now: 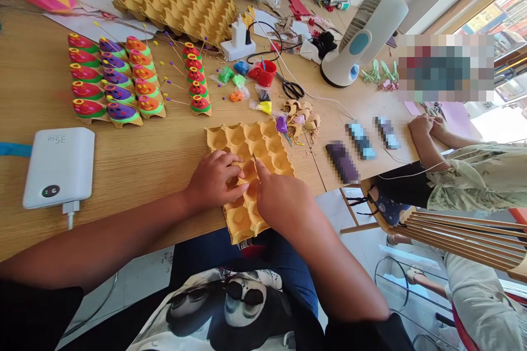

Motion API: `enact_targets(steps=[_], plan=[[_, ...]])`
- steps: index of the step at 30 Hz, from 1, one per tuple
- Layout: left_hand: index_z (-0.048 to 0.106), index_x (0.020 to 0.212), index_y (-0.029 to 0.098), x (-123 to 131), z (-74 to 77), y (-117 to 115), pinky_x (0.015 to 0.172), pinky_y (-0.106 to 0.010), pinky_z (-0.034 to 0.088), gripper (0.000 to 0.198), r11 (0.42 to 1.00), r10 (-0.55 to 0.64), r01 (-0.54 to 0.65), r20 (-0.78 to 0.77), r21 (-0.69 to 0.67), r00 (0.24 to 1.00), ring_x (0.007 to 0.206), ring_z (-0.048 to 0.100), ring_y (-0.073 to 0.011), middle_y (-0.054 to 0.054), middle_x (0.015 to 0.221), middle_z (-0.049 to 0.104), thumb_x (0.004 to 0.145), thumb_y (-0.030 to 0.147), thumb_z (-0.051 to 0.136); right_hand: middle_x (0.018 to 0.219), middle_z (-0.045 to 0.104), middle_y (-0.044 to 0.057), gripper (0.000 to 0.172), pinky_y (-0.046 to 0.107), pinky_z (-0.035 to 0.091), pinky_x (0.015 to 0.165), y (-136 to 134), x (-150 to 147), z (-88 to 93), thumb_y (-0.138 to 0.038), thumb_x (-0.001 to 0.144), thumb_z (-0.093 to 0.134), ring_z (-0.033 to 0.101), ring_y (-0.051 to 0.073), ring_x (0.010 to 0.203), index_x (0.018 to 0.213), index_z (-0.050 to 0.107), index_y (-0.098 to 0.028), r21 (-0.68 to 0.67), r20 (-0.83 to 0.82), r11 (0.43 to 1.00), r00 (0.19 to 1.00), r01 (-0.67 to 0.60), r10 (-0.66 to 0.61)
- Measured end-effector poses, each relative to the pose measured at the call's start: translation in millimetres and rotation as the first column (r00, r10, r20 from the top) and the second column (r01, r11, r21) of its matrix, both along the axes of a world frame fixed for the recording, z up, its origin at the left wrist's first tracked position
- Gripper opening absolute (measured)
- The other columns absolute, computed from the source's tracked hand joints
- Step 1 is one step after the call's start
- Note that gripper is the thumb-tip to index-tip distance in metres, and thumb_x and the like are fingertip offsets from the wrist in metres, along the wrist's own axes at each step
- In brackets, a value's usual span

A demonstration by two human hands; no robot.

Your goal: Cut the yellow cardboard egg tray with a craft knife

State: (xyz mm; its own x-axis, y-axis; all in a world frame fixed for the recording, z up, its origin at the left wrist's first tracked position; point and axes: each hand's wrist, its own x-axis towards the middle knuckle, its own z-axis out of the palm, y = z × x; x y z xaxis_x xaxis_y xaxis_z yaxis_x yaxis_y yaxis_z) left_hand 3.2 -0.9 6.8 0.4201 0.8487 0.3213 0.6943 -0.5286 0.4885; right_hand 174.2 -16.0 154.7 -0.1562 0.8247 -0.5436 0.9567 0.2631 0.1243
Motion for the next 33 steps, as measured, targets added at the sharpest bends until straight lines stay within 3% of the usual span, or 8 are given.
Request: enact_targets(steps=[9,16,24,33], plan=[[0.076,0.085,0.022,-0.5,-0.9,0.2,0.095,-0.049,0.047,0.029,1.000,-0.004,0.004,-0.019,0.004,1.000,0.107,0.057,-0.0307,-0.008,0.116,0.069,0.085,0.049,0.065,0.120,0.078,0.011,0.064,0.033,0.051,0.076,11.1,-5.9,-7.6,-0.033,0.105,0.035,0.074,0.029,0.106,0.168,0.024,-0.025,-0.031,-0.020,0.999,0.999,0.030,-0.031],[0.075,0.085,0.022,-0.1,-0.2,-0.4,0.095,-0.049,0.048,0.028,1.000,0.003,-0.003,-0.012,-0.012,1.000,0.106,0.058,-0.0306,-0.008,0.116,0.069,0.084,0.048,0.066,0.103,0.080,0.010,0.063,0.032,0.051,0.070,-5.1,-1.8,-2.4,-0.031,0.106,0.035,0.076,0.027,0.091,0.167,0.024,-0.023,0.003,0.028,1.000,0.999,-0.031,0.031],[0.076,0.084,0.021,-0.2,-1.8,-0.2,0.094,-0.049,0.048,0.027,1.000,0.003,-0.003,-0.004,0.012,1.000,0.105,0.058,-0.0303,-0.009,0.115,0.070,0.084,0.047,0.067,0.116,0.078,0.014,0.066,0.034,0.054,0.077,17.5,-13.1,-11.2,-0.032,0.103,0.042,0.075,0.029,0.104,0.167,0.026,-0.022,-0.036,-0.031,0.999,0.999,0.025,-0.026],[0.075,0.084,0.021,-0.2,-1.0,0.4,0.092,-0.048,0.048,0.029,1.000,-0.004,0.005,-0.019,0.025,1.000,0.105,0.057,-0.0305,-0.009,0.114,0.070,0.084,0.049,0.067,0.108,0.079,0.014,0.067,0.034,0.053,0.073,-10.9,-7.6,-12.8,-0.030,0.106,0.034,0.076,0.028,0.093,0.169,0.013,-0.022,-0.011,0.060,1.000,0.998,0.001,0.000]])
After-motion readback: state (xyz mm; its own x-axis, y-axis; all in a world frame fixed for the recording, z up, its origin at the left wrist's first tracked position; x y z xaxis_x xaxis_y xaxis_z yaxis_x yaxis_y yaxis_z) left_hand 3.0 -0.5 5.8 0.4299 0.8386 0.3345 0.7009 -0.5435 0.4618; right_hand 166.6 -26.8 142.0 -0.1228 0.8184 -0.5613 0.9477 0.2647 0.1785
